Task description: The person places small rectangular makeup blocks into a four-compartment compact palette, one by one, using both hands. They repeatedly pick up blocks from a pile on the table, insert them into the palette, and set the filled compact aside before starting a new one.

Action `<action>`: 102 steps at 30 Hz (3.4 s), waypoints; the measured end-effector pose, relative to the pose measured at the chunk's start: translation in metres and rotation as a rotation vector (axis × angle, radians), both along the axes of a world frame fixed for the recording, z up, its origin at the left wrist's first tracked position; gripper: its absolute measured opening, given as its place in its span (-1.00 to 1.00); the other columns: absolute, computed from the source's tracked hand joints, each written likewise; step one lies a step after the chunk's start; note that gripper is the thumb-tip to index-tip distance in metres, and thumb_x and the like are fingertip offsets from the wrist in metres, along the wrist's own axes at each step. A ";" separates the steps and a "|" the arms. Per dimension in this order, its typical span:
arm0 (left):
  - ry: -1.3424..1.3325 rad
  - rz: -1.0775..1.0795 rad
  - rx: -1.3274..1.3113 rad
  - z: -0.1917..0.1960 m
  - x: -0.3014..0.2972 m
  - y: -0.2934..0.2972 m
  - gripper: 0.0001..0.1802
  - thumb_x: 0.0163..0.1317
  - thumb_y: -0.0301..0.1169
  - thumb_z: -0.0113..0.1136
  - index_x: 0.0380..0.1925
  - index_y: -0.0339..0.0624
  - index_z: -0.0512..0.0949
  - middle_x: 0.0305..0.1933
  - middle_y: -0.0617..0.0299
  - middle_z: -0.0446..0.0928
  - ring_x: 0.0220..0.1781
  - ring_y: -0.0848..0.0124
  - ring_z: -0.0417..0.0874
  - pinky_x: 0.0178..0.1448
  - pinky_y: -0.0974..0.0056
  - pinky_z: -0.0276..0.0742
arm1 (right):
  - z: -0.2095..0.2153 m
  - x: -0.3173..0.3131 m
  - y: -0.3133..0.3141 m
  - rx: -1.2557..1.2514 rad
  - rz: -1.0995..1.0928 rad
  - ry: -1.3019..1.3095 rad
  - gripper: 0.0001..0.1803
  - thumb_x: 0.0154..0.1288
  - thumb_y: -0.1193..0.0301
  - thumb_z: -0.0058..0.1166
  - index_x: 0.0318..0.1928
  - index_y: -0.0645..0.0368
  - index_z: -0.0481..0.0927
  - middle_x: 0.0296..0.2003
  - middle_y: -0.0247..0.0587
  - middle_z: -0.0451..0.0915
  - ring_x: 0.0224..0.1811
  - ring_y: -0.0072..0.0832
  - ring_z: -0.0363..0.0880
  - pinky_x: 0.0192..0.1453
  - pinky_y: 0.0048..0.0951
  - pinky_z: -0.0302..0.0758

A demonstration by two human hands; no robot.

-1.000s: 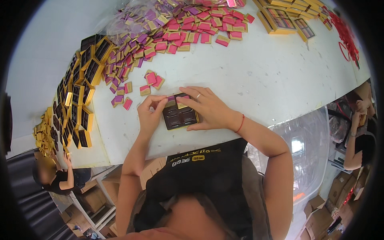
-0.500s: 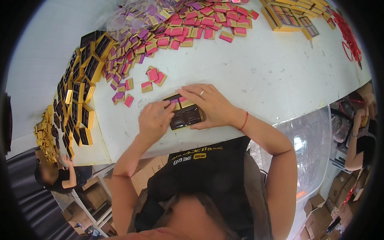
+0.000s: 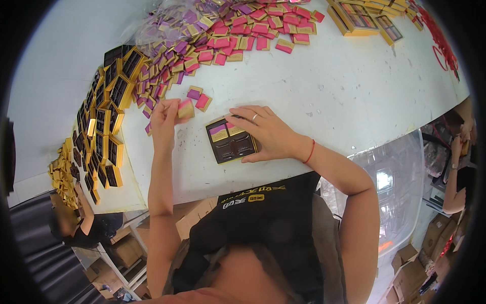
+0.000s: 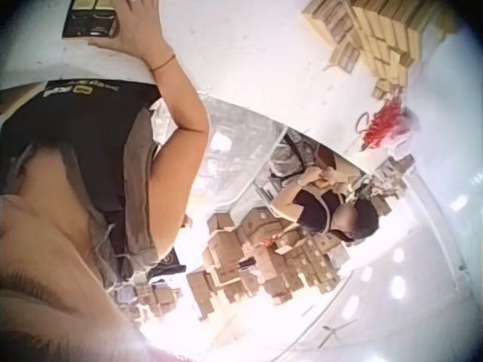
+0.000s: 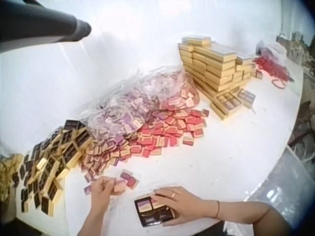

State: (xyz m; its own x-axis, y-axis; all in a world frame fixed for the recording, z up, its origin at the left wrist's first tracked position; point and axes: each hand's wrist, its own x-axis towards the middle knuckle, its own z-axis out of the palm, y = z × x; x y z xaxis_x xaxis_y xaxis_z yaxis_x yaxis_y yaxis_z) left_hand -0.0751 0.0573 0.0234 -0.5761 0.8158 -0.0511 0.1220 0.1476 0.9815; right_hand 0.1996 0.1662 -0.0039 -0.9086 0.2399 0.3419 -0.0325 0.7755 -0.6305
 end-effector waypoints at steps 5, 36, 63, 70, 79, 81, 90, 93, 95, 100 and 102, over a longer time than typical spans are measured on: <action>-0.077 -0.065 -0.004 0.019 0.038 -0.036 -0.79 0.41 -0.47 0.21 -0.04 -0.29 0.46 -0.19 0.02 0.70 -0.31 0.49 0.72 -0.41 0.43 0.62 | 0.001 0.001 -0.001 -0.014 -0.015 -0.013 0.09 -0.12 0.09 0.54 0.44 0.07 0.28 0.39 -0.11 0.28 0.39 -0.10 0.27 0.42 -0.10 0.24; 1.029 -0.383 0.009 -0.006 -0.018 0.030 -0.63 0.21 -0.56 0.26 0.05 -0.13 0.61 0.03 0.08 0.64 0.09 0.10 0.62 0.10 0.15 0.55 | 0.001 -0.001 0.000 -0.014 0.006 -0.011 0.11 -0.14 0.09 0.55 0.45 0.04 0.27 0.39 -0.13 0.29 0.41 -0.13 0.27 0.43 -0.11 0.23; 0.911 -0.428 0.180 -0.014 0.102 -0.031 -0.77 0.07 -0.52 0.43 -0.22 -0.13 0.70 -0.24 0.27 0.62 -0.22 0.24 0.57 -0.14 0.22 0.50 | -0.003 0.001 -0.005 -0.064 -0.005 0.005 0.21 -0.15 0.23 0.56 0.52 0.13 0.14 0.38 0.02 0.27 0.42 -0.01 0.25 0.47 -0.09 0.24; 1.018 -0.469 0.240 -0.007 0.116 -0.052 -0.76 0.05 -0.37 0.43 -0.25 -0.12 0.67 -0.16 0.29 0.66 -0.17 0.27 0.62 -0.05 0.14 0.51 | 0.000 0.000 -0.006 -0.049 -0.010 0.045 0.20 -0.19 0.32 0.53 0.51 0.12 0.15 0.36 0.04 0.28 0.39 0.01 0.26 0.45 -0.07 0.27; 0.960 0.052 0.305 0.061 -0.077 0.218 -0.49 0.17 -0.12 0.40 -0.04 -0.26 0.57 0.07 -0.03 0.60 0.13 0.01 0.59 0.16 0.04 0.51 | 0.005 0.002 0.003 -0.080 0.037 0.077 0.25 -0.08 -0.05 0.53 0.52 0.20 0.12 0.40 0.19 0.23 0.42 0.07 0.22 0.50 -0.07 0.19; 1.077 0.062 -0.043 0.075 -0.109 0.273 -0.20 0.04 0.07 0.45 0.14 -0.25 0.48 0.16 -0.07 0.54 0.22 0.00 0.54 0.22 0.01 0.49 | 0.001 0.004 0.008 -0.131 0.033 0.078 0.21 0.02 -0.07 0.47 0.53 0.21 0.10 0.43 0.23 0.18 0.43 0.09 0.21 0.50 -0.08 0.19; 1.247 0.006 -0.189 0.027 -0.116 0.277 0.02 0.01 0.19 0.44 0.35 -0.18 0.32 0.17 -0.10 0.50 0.22 -0.02 0.56 0.14 -0.03 0.56 | 0.002 0.002 0.011 -0.217 0.054 0.019 0.19 0.06 -0.01 0.48 0.54 0.19 0.06 0.48 0.20 0.10 0.48 0.03 0.15 0.54 -0.10 0.13; 1.105 -0.090 -0.070 0.041 -0.120 0.249 -0.30 0.19 -0.03 0.38 0.21 -0.23 0.45 -0.03 0.00 0.61 -0.05 0.14 0.68 -0.03 0.08 0.60 | 0.003 0.001 0.012 -0.190 0.068 0.053 0.21 0.02 -0.01 0.50 0.54 0.16 0.07 0.47 0.22 0.12 0.45 0.06 0.19 0.52 -0.08 0.16; 0.889 -0.060 0.044 0.061 -0.099 0.215 -0.51 0.28 -0.22 0.32 0.12 -0.29 0.52 -0.22 0.10 0.67 -0.25 0.31 0.71 -0.15 0.23 0.59 | 0.003 0.002 0.012 -0.186 -0.023 0.111 0.24 -0.04 -0.01 0.53 0.54 0.13 0.07 0.49 0.19 0.09 0.47 0.06 0.14 0.53 -0.06 0.12; 0.043 -0.541 -0.071 0.088 -0.016 0.082 -0.58 0.34 -0.35 0.23 0.18 -0.20 0.52 -0.37 0.30 0.61 -0.37 0.55 0.60 -0.22 0.42 0.51 | 0.017 0.006 0.019 0.067 -0.253 0.364 0.30 -0.16 -0.05 0.58 0.54 0.06 0.11 0.52 0.16 0.02 0.56 0.08 0.00 0.52 0.03 0.07; -0.146 -0.714 -0.214 0.063 0.008 0.036 -0.60 0.42 -0.40 0.16 0.23 -0.18 0.49 -0.29 0.28 0.60 -0.35 0.52 0.61 -0.26 0.41 0.53 | 0.034 0.006 0.007 0.098 -0.175 0.306 0.26 -0.17 -0.02 0.58 0.53 0.00 0.16 0.52 0.17 0.02 0.57 0.12 -0.01 0.50 0.07 0.08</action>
State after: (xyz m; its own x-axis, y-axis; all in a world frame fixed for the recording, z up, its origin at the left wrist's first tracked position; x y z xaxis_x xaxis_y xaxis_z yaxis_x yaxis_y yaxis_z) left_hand -0.0676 0.0933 0.0863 0.1129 0.9517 -0.2856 0.1309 0.2707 0.9537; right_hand 0.2051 0.1735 0.0302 -0.7088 0.3355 0.6205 -0.0693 0.8423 -0.5346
